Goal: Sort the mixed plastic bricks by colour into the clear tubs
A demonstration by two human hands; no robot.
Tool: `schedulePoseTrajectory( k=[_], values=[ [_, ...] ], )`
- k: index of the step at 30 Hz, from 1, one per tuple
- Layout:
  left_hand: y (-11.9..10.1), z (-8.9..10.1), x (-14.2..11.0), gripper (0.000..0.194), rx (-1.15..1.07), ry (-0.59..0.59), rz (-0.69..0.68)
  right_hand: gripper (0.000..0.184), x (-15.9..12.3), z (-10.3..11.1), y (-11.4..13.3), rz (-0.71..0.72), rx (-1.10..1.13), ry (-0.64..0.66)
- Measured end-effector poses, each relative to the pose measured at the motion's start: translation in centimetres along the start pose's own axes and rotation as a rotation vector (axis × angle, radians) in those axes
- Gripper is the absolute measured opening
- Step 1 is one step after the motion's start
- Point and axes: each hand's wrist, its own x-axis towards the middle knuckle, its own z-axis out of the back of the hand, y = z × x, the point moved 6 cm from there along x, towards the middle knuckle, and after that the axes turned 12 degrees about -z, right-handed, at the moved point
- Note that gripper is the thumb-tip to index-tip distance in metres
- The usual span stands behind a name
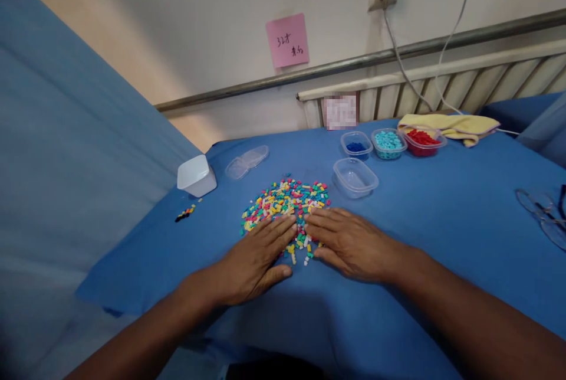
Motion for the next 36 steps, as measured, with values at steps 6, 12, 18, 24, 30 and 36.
schedulePoseTrajectory(
  k=[6,12,18,24,30,36],
  values=[
    [3.2,-0.9,-2.1,0.086,0.035,-0.055,0.196,0.056,-0.4,-0.4,-0.7,-0.092,-0.046,0.065],
    [6.2,0.2,1.9,0.092,-0.026,-0.146,0.224,0.076,-1.3,-0.7,0.2,-0.067,0.004,0.106],
    [3.8,0.9,5.2,0.088,-0.036,-0.107,0.097,0.087,-1.5,-0.1,1.2,0.013,0.007,0.122],
    [1.7,0.0,2.5,0.079,-0.013,-0.078,0.084,0.041,-0.6,2.9,-0.4,-0.044,-0.073,-0.067],
    [5.0,0.0,0.8,0.090,-0.010,-0.104,0.250,0.024,-0.5,2.0,-0.1,-0.017,-0.095,0.026],
    [3.6,0.9,5.8,0.092,-0.085,-0.097,0.144,0.028,-0.7,2.2,-1.0,0.008,-0.106,-0.075]
  ],
)
